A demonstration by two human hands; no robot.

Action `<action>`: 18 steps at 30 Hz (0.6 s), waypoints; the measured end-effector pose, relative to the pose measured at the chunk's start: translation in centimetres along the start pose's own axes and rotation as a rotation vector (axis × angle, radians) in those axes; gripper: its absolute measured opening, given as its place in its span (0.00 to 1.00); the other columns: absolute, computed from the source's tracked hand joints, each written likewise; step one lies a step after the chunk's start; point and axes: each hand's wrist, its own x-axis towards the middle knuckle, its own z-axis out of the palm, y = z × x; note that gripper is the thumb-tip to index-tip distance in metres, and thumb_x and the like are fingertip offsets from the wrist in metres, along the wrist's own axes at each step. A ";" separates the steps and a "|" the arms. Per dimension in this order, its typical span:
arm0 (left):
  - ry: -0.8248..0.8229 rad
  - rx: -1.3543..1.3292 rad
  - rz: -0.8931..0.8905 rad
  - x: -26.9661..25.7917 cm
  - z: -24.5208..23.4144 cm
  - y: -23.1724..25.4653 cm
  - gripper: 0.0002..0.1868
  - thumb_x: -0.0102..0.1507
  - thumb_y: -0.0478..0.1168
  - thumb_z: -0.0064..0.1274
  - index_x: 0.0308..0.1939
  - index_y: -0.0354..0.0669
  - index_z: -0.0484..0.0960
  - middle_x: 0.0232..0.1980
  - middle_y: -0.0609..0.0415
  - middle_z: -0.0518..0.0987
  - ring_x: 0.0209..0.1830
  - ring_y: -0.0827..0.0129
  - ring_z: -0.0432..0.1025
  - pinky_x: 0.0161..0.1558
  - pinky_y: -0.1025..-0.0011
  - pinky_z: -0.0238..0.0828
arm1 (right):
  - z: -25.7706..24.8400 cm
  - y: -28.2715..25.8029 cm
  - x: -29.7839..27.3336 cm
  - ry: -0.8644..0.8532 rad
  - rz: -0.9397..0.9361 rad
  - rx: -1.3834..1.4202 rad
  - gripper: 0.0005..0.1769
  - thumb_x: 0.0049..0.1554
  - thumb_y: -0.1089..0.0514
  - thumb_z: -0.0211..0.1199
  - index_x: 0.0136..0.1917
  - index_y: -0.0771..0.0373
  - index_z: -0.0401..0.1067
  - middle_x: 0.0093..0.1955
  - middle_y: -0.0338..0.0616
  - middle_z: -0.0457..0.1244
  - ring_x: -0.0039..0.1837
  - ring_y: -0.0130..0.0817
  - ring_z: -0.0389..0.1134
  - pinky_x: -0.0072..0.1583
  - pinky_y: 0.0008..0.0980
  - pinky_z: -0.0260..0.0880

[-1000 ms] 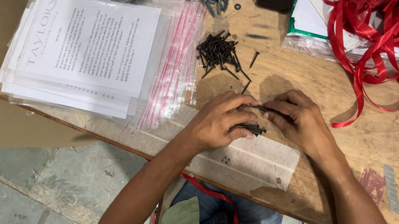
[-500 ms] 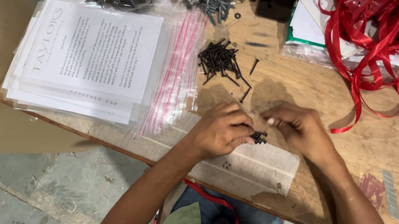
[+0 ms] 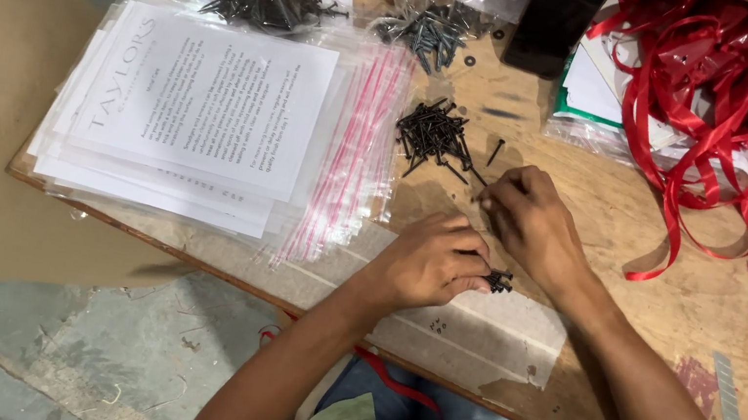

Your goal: Sorting various screws and packaging them into bags and preparing ribbons on a workbench.

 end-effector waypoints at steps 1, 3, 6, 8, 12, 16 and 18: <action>-0.011 -0.005 -0.010 0.0 0.0 -0.1 0.11 0.57 0.46 0.67 0.34 0.43 0.86 0.43 0.60 0.80 0.47 0.64 0.71 0.53 0.63 0.71 | 0.0 0.1 0.2 0.048 0.029 0.022 0.11 0.56 0.66 0.67 0.54 0.68 0.78 0.55 0.55 0.64 0.53 0.47 0.68 0.51 0.41 0.74; -0.026 -0.014 -0.019 -0.1 0.2 -0.2 0.12 0.57 0.47 0.67 0.34 0.43 0.86 0.42 0.60 0.80 0.47 0.64 0.71 0.53 0.63 0.71 | 0.6 0.2 0.5 0.095 0.062 0.045 0.10 0.58 0.65 0.66 0.54 0.69 0.77 0.54 0.56 0.64 0.53 0.48 0.68 0.52 0.43 0.74; 0.002 -0.005 -0.011 -0.3 0.4 -0.4 0.11 0.58 0.46 0.66 0.35 0.44 0.86 0.43 0.60 0.80 0.48 0.63 0.72 0.53 0.63 0.71 | 1.5 0.1 1.3 0.119 0.140 0.032 0.09 0.62 0.63 0.63 0.54 0.70 0.77 0.51 0.57 0.65 0.52 0.50 0.67 0.52 0.47 0.72; 0.030 -0.030 0.027 -0.4 0.5 -0.6 0.12 0.58 0.47 0.66 0.38 0.44 0.86 0.43 0.60 0.80 0.48 0.63 0.72 0.53 0.63 0.71 | 1.5 -0.7 1.6 0.133 0.116 -0.055 0.09 0.61 0.63 0.63 0.52 0.71 0.76 0.49 0.59 0.66 0.53 0.54 0.67 0.52 0.49 0.70; 0.005 -0.024 0.002 -0.6 0.8 -0.9 0.12 0.57 0.47 0.66 0.38 0.44 0.87 0.42 0.59 0.80 0.46 0.63 0.71 0.52 0.63 0.71 | 1.5 -0.7 1.1 0.108 0.131 -0.155 0.09 0.60 0.62 0.63 0.51 0.72 0.75 0.49 0.61 0.65 0.53 0.56 0.66 0.52 0.50 0.70; 0.008 -0.032 0.018 -0.6 1.2 -1.2 0.11 0.58 0.47 0.66 0.37 0.45 0.87 0.43 0.59 0.80 0.48 0.62 0.72 0.53 0.62 0.71 | 0.2 0.0 -0.6 0.092 0.150 -0.230 0.09 0.59 0.62 0.63 0.49 0.73 0.74 0.48 0.61 0.64 0.53 0.59 0.65 0.52 0.51 0.69; -0.005 -0.037 0.007 -0.6 1.2 -1.2 0.11 0.59 0.47 0.66 0.37 0.45 0.86 0.44 0.59 0.80 0.48 0.63 0.72 0.53 0.62 0.72 | -0.5 0.3 -2.0 0.095 0.142 -0.232 0.09 0.59 0.63 0.63 0.48 0.73 0.73 0.48 0.61 0.64 0.52 0.59 0.65 0.53 0.51 0.68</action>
